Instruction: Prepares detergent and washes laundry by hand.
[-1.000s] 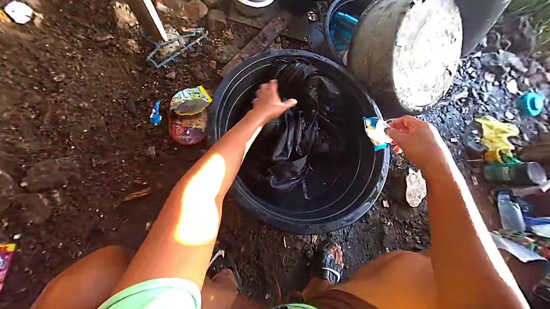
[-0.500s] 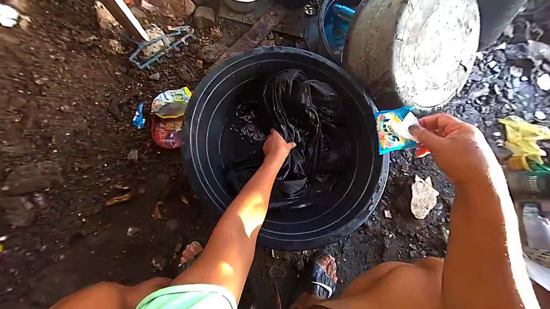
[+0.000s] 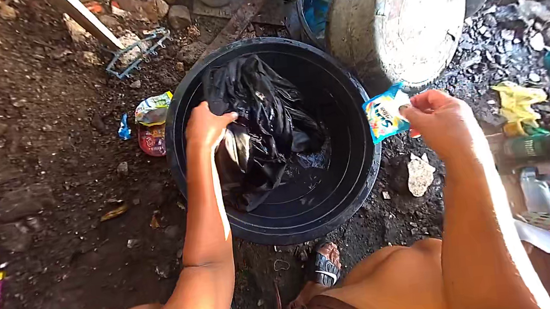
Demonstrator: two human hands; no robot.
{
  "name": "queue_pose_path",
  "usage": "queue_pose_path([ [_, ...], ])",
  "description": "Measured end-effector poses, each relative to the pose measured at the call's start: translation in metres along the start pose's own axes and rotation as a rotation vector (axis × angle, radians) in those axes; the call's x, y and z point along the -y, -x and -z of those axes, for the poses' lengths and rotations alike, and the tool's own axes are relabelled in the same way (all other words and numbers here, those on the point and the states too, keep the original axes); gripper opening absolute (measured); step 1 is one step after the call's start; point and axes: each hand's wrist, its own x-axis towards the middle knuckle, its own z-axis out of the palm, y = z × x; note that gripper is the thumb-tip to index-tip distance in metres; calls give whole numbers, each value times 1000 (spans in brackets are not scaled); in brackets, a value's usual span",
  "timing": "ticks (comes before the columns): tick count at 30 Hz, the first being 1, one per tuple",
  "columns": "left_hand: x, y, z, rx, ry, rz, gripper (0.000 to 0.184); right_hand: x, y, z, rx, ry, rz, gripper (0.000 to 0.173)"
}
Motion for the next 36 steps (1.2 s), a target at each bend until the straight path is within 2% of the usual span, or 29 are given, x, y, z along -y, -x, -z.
queue_pose_path([
  [4, -10, 19, 40, -121, -156, 21, 65, -12, -48, -59, 106, 31, -49, 29],
  [9, -16, 27, 47, -181, -200, 31, 62, -35, -106, -159, -10, 196, 124, 28],
  [13, -2, 34, 58, -211, -162, 17, 55, -60, -121, -245, 126, 226, 61, 31],
  [16, 11, 42, 68, -250, -151, 41, 54, -72, -116, -288, 249, 234, -27, 31],
  [18, 27, 43, 70, -298, -118, 5, 53, -69, -125, -296, 283, 254, -34, 32],
  [22, 57, 42, 68, -331, -99, -17, 54, -63, -155, -290, 310, 351, 72, 31],
  [26, 57, 39, 65, -320, -116, 13, 54, -69, -158, -276, 343, 548, 191, 30],
  [29, 47, 37, 62, -308, -137, 47, 55, -90, -130, -270, 459, 668, 232, 30],
  [31, 39, 36, 60, -263, -153, 67, 62, -89, -92, -261, 631, 745, 218, 31],
  [34, 32, 29, 53, -132, -188, 89, 74, -79, -29, -237, 989, 859, 264, 31],
  [36, 35, 24, 48, -65, -191, 78, 75, -69, -5, -220, 1049, 868, 240, 29],
])
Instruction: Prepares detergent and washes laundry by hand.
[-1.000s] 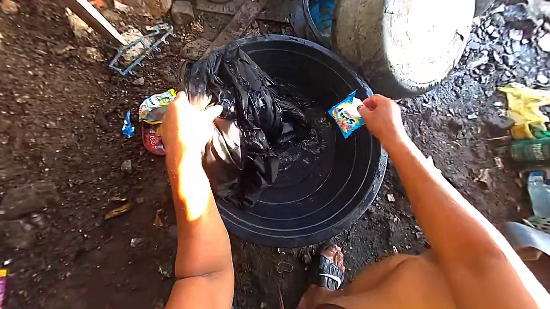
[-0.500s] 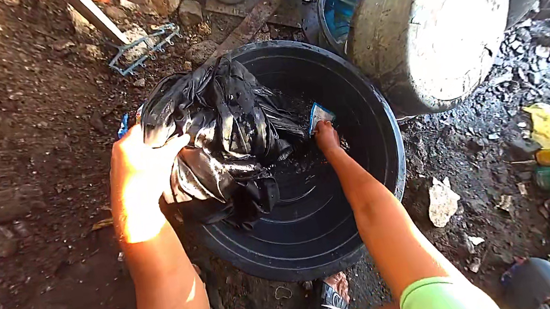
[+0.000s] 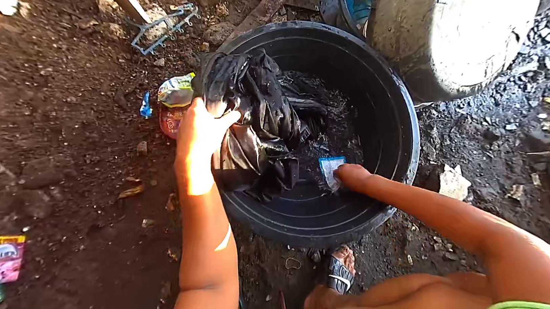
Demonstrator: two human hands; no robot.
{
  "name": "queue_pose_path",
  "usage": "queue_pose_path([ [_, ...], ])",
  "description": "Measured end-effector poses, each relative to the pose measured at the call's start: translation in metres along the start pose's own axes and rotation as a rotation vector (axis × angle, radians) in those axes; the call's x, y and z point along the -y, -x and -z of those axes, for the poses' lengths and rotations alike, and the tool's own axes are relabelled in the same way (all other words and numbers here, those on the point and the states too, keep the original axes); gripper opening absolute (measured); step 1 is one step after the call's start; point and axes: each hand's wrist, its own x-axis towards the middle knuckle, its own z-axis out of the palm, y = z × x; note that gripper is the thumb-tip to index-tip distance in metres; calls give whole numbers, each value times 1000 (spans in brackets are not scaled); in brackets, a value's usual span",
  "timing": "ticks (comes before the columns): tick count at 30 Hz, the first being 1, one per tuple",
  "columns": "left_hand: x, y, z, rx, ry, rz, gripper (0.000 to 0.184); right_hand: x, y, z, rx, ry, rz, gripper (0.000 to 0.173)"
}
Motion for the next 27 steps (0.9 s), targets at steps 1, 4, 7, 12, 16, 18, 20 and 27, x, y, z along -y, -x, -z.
queue_pose_path([
  [1, 1, -3, -3, 22, -1, -2, 76, 2, 11, 4, -29, -21, -19, 27],
  [4, 3, -6, -11, 54, -21, 32, 86, -6, 31, 18, -169, -144, -26, 25],
  [7, -16, 6, -10, -77, -16, 16, 104, -15, 44, 33, -301, -150, -80, 20],
  [12, -86, 26, -53, -58, 226, -390, 56, -15, 80, 56, -575, -224, -13, 17],
  [16, -104, 25, -155, 784, 466, -65, 77, 0, 107, 62, -931, -229, 78, 13],
  [18, -98, 26, -196, 916, 750, 164, 81, 6, 109, 52, -1073, -164, 158, 12],
  [20, -95, 26, -218, 898, 1019, 190, 71, 4, 102, 38, -1130, -87, 269, 11],
  [27, -111, 31, -205, 678, 820, -558, 37, -29, 67, 1, -1196, 71, 501, 8],
])
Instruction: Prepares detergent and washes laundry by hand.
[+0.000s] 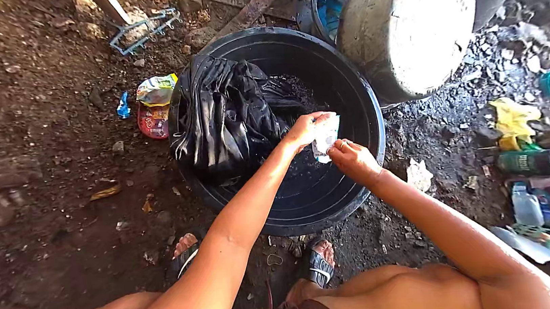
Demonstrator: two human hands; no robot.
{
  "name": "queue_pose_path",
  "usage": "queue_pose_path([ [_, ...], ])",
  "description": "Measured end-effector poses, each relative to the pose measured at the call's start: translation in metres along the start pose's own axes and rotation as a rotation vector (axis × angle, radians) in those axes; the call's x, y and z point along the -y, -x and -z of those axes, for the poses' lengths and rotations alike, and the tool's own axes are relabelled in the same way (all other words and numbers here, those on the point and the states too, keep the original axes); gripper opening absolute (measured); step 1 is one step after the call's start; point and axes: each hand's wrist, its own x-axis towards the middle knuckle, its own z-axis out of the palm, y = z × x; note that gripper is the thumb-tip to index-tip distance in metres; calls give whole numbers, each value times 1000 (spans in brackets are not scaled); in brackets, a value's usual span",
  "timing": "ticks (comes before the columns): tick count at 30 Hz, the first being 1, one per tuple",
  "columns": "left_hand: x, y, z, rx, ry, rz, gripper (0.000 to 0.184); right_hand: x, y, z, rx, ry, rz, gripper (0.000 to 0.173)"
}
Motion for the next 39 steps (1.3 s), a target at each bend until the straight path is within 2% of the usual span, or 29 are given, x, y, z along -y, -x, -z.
queue_pose_path([
  [4, -24, 0, -14, 167, -284, -225, 35, -12, 1, -10, -39, 74, 39, 7],
  [8, -27, -5, -22, 254, -410, -294, 35, -23, 1, -19, -30, 120, 0, 9],
  [10, -26, -5, -23, 180, -457, -361, 38, -30, -5, -24, 50, 111, -72, 7],
  [12, -36, 2, -16, 79, -461, -357, 47, -40, -25, -30, 216, 117, -221, 11],
  [15, -59, 25, 10, -95, -422, -397, 50, -70, -76, -52, 505, 96, -569, 34],
  [18, -74, 54, 51, -293, -444, -455, 44, -100, -122, -78, 404, -16, -777, 36],
  [20, -74, 75, 79, -408, -488, -472, 41, -107, -137, -99, 372, -72, -827, 34],
  [24, -65, 110, 120, -584, -510, -464, 36, -102, -127, -115, 572, 16, -693, 31],
  [28, -59, 123, 136, -659, -508, -421, 34, -97, -75, -112, 774, 63, -530, 29],
  [30, -60, 122, 136, -664, -472, -426, 32, -70, -51, -103, 966, 17, -484, 34],
  [33, -61, 112, 128, -617, -422, -490, 31, -21, -17, -93, 1169, -63, -326, 31],
  [35, -65, 105, 119, -567, -403, -508, 30, -1, -15, -75, 1198, -106, -251, 26],
  [39, -80, 91, 101, -415, -321, -417, 33, 17, -52, -13, 983, -105, -397, 28],
])
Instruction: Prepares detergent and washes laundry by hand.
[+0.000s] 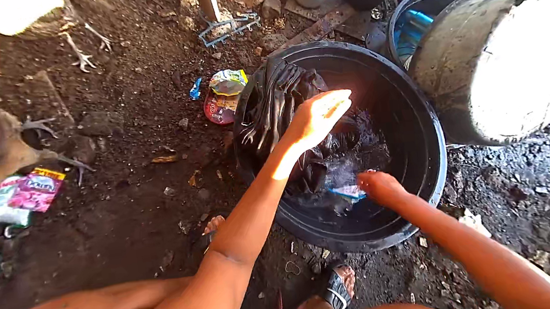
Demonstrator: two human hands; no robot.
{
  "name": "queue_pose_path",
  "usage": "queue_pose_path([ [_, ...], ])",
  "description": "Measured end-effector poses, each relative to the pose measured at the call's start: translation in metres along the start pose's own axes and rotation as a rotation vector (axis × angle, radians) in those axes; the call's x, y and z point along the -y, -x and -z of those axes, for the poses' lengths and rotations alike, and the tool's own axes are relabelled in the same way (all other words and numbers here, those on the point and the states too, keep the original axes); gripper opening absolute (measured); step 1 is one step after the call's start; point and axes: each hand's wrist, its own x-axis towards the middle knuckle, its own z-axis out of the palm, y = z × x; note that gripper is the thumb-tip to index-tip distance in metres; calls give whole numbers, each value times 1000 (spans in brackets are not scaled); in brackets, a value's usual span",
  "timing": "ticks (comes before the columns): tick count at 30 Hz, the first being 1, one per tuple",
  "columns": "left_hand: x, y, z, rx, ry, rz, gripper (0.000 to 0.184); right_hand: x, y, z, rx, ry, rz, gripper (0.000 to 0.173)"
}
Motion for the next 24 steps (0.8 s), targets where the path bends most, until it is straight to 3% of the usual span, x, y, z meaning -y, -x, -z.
queue_pose_path([
  [3, 8, -4, -23, 214, -64, 211, 42, 8, 18, 19, -200, -62, 5, 25],
  [7, 35, -2, -58, 313, -40, 586, 59, 5, 34, 37, -612, -83, 105, 16],
  [10, 44, 3, -78, 319, 178, 893, 73, 22, 60, 58, -876, -117, 152, 17],
  [12, 48, 5, -89, 288, 426, 998, 84, 25, 65, 56, -1001, -60, 243, 16],
  [15, 48, -3, -97, 191, 671, 866, 76, 18, 60, 37, -1084, 63, 372, 17],
  [19, 32, -11, -93, 275, 313, 418, 44, 0, 43, 10, -1033, 137, 475, 16],
  [22, 11, -16, -100, 372, 65, 132, 35, -14, 34, 1, -1039, 164, 474, 15],
  [24, -5, -19, -108, 471, -12, 33, 35, -22, 29, 1, -1103, 209, 486, 14],
])
